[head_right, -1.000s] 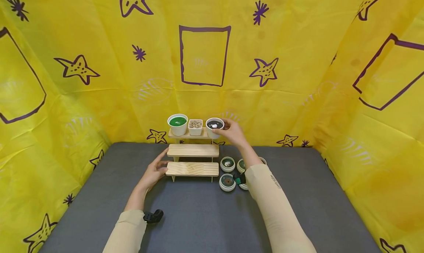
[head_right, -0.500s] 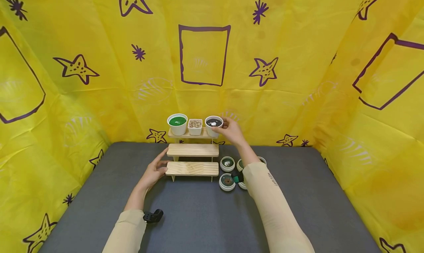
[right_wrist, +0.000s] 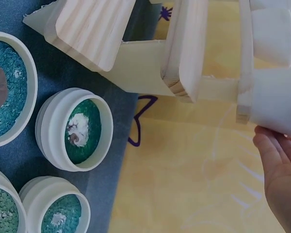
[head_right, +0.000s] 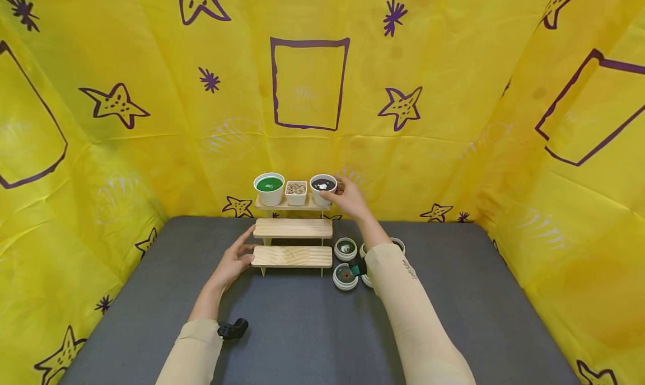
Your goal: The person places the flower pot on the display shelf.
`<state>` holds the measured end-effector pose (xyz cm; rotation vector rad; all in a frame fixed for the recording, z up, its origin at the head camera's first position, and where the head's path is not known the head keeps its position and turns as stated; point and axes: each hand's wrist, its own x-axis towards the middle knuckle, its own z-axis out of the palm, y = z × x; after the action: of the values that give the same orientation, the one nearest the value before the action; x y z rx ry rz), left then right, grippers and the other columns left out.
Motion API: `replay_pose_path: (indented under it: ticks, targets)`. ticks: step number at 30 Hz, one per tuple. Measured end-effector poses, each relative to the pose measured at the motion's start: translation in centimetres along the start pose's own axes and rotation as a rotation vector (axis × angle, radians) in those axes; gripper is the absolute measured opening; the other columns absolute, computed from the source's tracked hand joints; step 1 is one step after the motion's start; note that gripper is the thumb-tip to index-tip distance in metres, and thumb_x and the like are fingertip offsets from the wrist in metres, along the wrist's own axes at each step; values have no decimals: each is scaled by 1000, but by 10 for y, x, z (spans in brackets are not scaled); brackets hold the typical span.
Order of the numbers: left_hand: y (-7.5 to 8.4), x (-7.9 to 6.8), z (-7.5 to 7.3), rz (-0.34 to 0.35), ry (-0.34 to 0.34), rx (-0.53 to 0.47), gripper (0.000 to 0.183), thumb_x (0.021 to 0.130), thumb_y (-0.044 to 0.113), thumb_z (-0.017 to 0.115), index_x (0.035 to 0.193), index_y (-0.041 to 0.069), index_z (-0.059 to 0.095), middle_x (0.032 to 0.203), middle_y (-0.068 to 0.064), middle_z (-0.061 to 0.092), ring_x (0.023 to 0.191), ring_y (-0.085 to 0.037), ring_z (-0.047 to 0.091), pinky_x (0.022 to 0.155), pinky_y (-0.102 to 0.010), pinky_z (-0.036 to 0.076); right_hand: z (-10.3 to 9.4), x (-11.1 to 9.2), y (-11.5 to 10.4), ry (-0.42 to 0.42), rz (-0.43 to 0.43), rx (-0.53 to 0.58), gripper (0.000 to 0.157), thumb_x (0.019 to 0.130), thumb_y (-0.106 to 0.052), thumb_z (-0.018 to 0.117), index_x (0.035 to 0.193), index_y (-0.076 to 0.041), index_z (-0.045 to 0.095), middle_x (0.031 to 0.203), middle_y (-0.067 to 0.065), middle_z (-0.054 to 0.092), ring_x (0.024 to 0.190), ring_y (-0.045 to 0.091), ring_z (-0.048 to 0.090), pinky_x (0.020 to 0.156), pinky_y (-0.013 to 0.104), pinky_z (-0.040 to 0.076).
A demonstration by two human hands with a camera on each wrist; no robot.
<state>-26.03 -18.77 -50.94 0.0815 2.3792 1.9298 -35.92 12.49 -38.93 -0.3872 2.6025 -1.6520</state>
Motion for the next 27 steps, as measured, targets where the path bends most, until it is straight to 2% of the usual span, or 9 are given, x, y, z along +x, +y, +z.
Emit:
replay_pose_path:
  ticks: [12,18,27]
  targets:
    - [-4,1,0,-6,6,27,81,91,-13,46,156,32,28,143,-30,46,90,-18,58,73,-31,45,3,1,2,0,3,20,76,92,-20,69,153,3,29,144,28,51,134,39,52,109,47,45]
    - [-3,1,-1,-5,-2,39,80,92,-12,46,157,30,27,143,-30,45,93,-20,59,76,-32,45,1,-2,3,-19,29,58,82,90,-23,71,154,1,26,147,26,49,136,38,49,111,48,43]
    - [-2,1,-1,-22,4,31,81,92,-11,46,156,33,28,145,-30,45,98,-23,60,79,-34,47,-7,-10,6,-30,15,83,78,91,-23,69,153,3,29,149,28,46,139,41,45,112,50,40]
